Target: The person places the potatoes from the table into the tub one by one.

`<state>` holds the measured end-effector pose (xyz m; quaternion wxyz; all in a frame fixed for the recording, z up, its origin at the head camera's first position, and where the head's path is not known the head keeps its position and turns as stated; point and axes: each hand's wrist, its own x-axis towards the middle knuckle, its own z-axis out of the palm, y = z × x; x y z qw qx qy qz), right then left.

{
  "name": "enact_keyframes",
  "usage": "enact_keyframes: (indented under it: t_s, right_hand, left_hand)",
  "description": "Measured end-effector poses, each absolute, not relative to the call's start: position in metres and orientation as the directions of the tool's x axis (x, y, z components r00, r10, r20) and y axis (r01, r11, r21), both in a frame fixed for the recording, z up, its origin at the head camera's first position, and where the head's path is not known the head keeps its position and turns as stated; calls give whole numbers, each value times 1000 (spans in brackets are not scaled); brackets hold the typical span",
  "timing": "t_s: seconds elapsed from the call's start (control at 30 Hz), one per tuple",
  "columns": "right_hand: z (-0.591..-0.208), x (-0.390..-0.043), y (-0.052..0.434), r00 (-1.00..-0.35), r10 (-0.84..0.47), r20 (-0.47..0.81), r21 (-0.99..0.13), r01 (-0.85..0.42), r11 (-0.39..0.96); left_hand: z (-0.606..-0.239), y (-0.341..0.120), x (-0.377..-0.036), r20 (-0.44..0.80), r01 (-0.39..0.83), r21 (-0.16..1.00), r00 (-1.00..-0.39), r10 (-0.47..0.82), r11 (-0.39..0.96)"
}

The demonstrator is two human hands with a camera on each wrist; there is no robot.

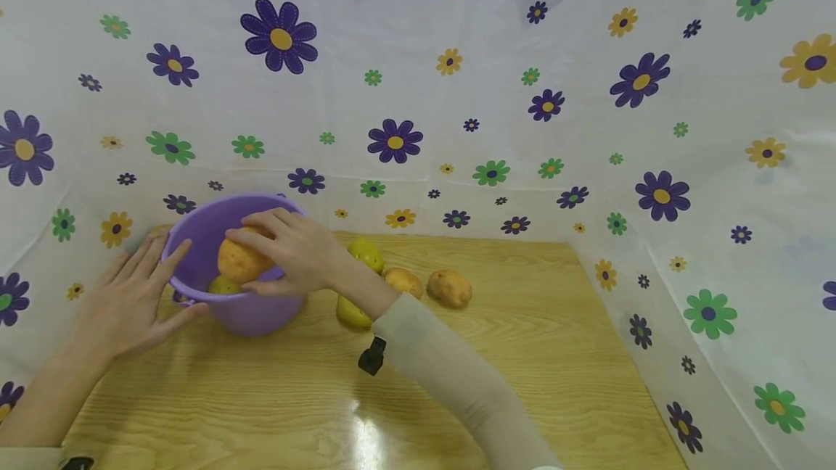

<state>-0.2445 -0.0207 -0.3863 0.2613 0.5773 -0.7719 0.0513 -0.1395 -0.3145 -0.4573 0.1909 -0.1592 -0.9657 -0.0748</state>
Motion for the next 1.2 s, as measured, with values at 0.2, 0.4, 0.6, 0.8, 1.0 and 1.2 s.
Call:
enact_keyframes:
  t_s: [0.2, 0.4, 0.6, 0.8, 1.0, 1.2]
  right_hand:
    - [-384, -250, -27, -236, -882, 407, 221, -912, 346]
    - [-383, -253, -34, -270, -903, 334, 230, -906, 355]
    - [-384, -258, -38, -301, -908, 290, 216, -904, 369]
    - [-382, -259, -39, -349, -904, 248, 165, -904, 394]
    - [-384, -262, -40, -405, -893, 196, 119, -894, 432]
    - [-387, -263, -43, -437, -886, 157, 108, -884, 455]
  left_hand:
    - [-457, -314, -140, 387, 336, 89, -879, 278, 938]
    - [-457, -314, -139, 379, 333, 82, -882, 279, 939]
    - [-455, -313, -139, 384, 342, 71, -876, 291, 937]
    - [-455, -313, -139, 384, 341, 76, -877, 289, 937]
    - [-455, -313, -140, 391, 352, 66, -870, 301, 934]
    - [-453, -311, -138, 379, 346, 79, -878, 293, 935]
